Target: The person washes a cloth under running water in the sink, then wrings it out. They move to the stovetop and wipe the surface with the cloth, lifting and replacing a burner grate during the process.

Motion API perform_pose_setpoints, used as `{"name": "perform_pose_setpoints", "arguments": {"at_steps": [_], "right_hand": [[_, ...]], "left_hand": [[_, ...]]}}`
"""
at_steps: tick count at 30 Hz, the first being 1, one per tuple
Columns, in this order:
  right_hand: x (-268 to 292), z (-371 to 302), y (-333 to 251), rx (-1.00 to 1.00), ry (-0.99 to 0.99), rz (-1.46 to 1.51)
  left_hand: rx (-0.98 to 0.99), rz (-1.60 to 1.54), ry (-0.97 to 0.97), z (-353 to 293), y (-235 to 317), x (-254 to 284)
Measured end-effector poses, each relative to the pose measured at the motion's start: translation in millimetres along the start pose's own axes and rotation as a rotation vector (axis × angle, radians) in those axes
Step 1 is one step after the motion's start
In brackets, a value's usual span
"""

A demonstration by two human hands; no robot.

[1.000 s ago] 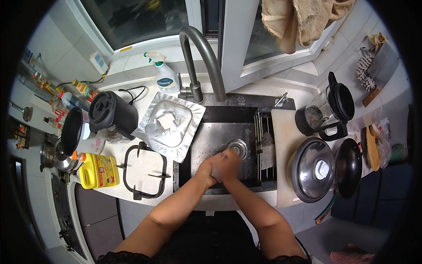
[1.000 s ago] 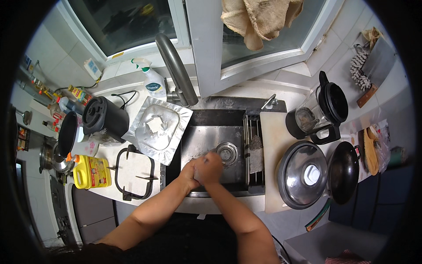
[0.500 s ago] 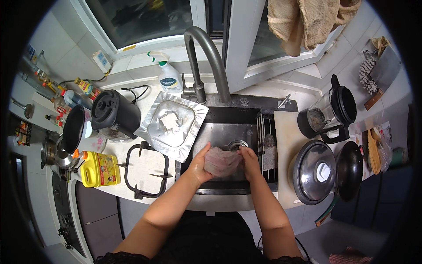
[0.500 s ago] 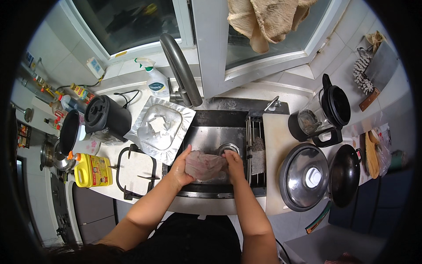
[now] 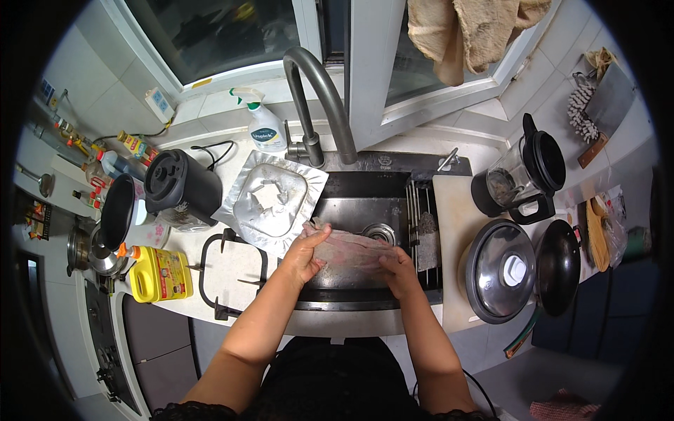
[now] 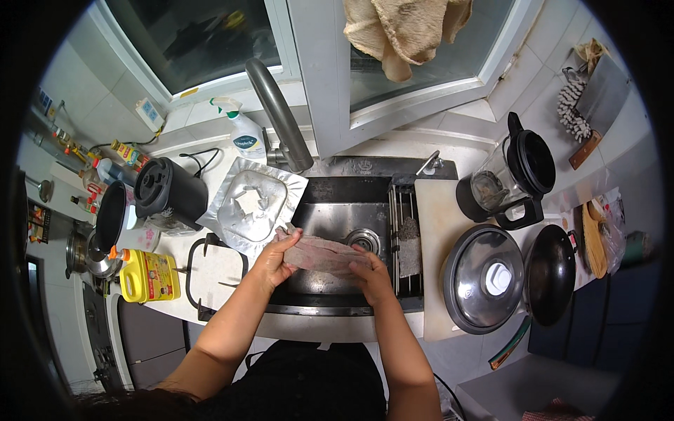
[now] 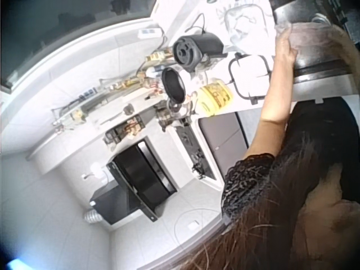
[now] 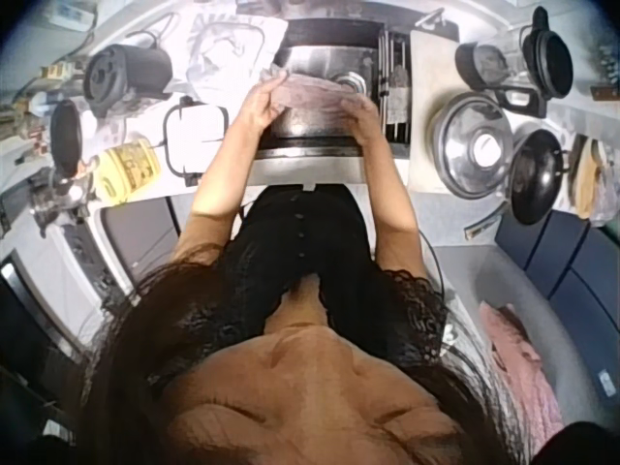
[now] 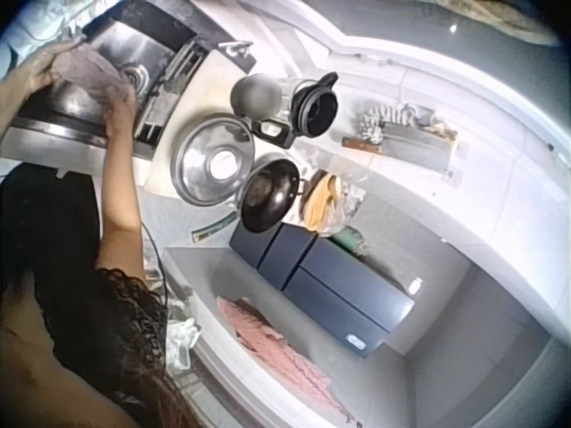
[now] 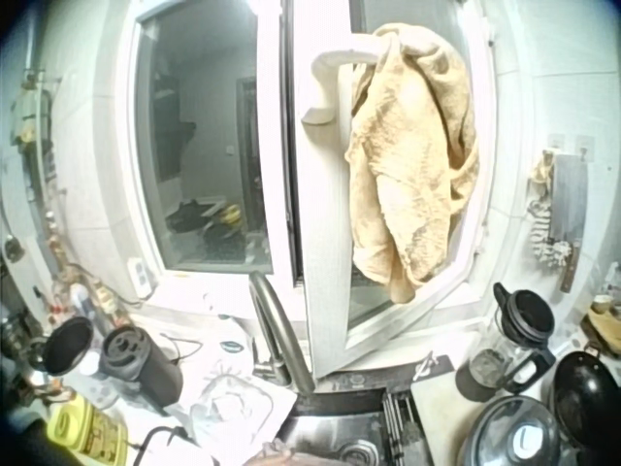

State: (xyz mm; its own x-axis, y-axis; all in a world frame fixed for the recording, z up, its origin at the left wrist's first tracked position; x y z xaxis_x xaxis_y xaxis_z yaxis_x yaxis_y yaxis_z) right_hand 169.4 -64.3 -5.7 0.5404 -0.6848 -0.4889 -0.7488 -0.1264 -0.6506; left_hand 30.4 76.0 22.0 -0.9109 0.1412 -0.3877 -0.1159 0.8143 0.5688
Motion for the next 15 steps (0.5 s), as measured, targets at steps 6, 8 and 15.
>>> {"name": "perform_pose_setpoints", "arguments": {"at_steps": [6,8,15], "right_hand": [[-108.3,-66.8,-43.7,1.088,-0.018,-0.579],[-141.8,-82.2,-15.7,1.266,-0.122,-0.944],[-90.7,-25.6,-16.3,1.119,0.271,-0.661]], "left_hand": [[0.361,-0.321,0.061,-3.0,-53.0,-18.8],[0.44,-0.439,-0.329,50.8,-101.2,7.0],[0.424,-0.294,-0.131,11.9,-86.3,-22.5]]}}
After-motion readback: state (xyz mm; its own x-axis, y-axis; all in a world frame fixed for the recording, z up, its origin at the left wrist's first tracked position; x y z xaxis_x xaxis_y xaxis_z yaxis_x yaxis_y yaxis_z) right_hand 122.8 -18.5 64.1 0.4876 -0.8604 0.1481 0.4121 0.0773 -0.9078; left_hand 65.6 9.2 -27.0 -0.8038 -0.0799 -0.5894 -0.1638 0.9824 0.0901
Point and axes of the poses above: each hand's wrist, its own z-axis towards the middle knuckle, its own x-axis out of the back of the hand, y = z × x, the point moved 8 cm from there along z, towards the middle knuckle, and after that the axes turned 10 degrees about y, right-handed, at the moved point
